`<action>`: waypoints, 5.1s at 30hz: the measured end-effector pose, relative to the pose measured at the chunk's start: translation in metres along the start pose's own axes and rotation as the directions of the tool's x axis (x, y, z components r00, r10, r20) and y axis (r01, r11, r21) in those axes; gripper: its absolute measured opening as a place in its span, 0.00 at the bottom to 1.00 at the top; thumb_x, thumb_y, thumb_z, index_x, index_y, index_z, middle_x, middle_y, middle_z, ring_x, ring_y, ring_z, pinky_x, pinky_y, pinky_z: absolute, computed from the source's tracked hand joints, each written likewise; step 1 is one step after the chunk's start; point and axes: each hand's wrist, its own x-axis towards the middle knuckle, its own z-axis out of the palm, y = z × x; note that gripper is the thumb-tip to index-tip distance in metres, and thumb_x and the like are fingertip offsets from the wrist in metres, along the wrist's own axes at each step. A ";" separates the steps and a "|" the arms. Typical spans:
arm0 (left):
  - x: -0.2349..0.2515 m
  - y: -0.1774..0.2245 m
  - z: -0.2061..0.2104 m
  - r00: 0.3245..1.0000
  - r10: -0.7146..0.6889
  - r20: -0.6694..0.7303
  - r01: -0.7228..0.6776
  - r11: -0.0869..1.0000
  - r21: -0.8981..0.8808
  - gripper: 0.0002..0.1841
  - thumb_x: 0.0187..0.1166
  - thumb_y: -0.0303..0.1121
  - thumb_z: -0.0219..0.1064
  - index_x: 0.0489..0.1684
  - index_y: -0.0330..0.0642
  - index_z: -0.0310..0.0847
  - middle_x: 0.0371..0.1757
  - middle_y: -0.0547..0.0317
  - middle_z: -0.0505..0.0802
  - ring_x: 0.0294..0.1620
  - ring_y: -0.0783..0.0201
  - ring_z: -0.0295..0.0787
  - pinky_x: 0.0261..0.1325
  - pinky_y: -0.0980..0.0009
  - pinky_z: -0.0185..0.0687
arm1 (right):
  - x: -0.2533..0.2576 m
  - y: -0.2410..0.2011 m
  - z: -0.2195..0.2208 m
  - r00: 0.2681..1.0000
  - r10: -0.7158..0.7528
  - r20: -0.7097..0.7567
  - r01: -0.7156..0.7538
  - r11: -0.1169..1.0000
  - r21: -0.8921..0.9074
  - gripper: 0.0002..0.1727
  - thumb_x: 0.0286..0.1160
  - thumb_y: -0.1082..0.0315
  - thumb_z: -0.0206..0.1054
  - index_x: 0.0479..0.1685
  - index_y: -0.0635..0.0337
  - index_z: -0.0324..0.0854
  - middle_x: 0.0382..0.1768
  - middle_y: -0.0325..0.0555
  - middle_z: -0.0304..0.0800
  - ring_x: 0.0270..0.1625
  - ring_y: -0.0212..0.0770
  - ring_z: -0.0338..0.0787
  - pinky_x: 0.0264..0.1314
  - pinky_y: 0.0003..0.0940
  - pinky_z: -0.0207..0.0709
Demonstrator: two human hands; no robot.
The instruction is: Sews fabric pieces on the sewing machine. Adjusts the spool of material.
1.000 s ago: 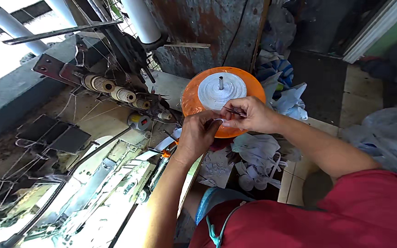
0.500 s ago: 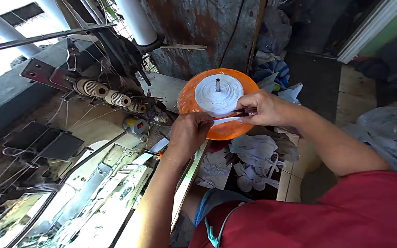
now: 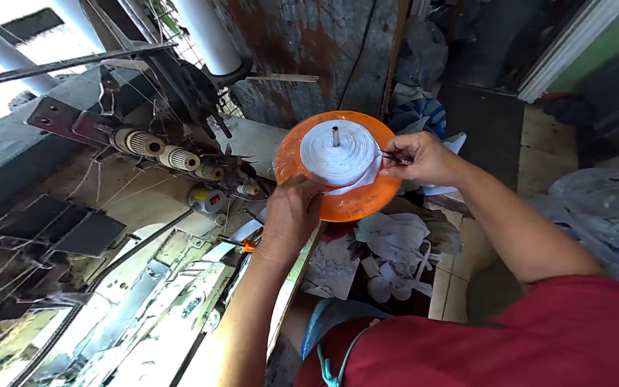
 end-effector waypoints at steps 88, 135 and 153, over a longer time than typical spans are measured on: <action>0.006 0.014 0.021 0.994 -0.103 -0.027 0.085 0.918 -0.387 0.06 0.69 0.27 0.76 0.29 0.39 0.83 0.29 0.59 0.90 0.29 0.69 0.86 0.36 0.70 0.83 | 0.001 -0.014 0.057 0.979 -0.137 -0.149 0.164 0.968 0.191 0.08 0.71 0.81 0.68 0.47 0.66 0.82 0.38 0.42 0.91 0.21 0.24 0.82 0.22 0.17 0.79; 0.003 0.012 0.034 0.984 -0.068 -0.166 0.008 0.941 -0.338 0.03 0.73 0.27 0.75 0.36 0.37 0.87 0.33 0.59 0.93 0.35 0.72 0.91 0.46 0.73 0.89 | 0.004 -0.003 0.034 0.938 -0.338 -0.080 0.293 0.894 -0.339 0.05 0.62 0.77 0.75 0.36 0.66 0.89 0.46 0.50 0.90 0.46 0.35 0.89 0.48 0.26 0.85; 0.012 0.042 0.038 0.987 -0.011 -0.161 0.008 1.000 -0.016 0.07 0.75 0.22 0.68 0.41 0.29 0.91 0.46 0.41 0.96 0.50 0.46 0.95 0.58 0.52 0.89 | -0.002 0.000 0.049 0.881 -0.452 -0.136 0.339 0.806 -0.485 0.11 0.71 0.65 0.69 0.36 0.66 0.89 0.42 0.55 0.92 0.46 0.42 0.91 0.53 0.33 0.85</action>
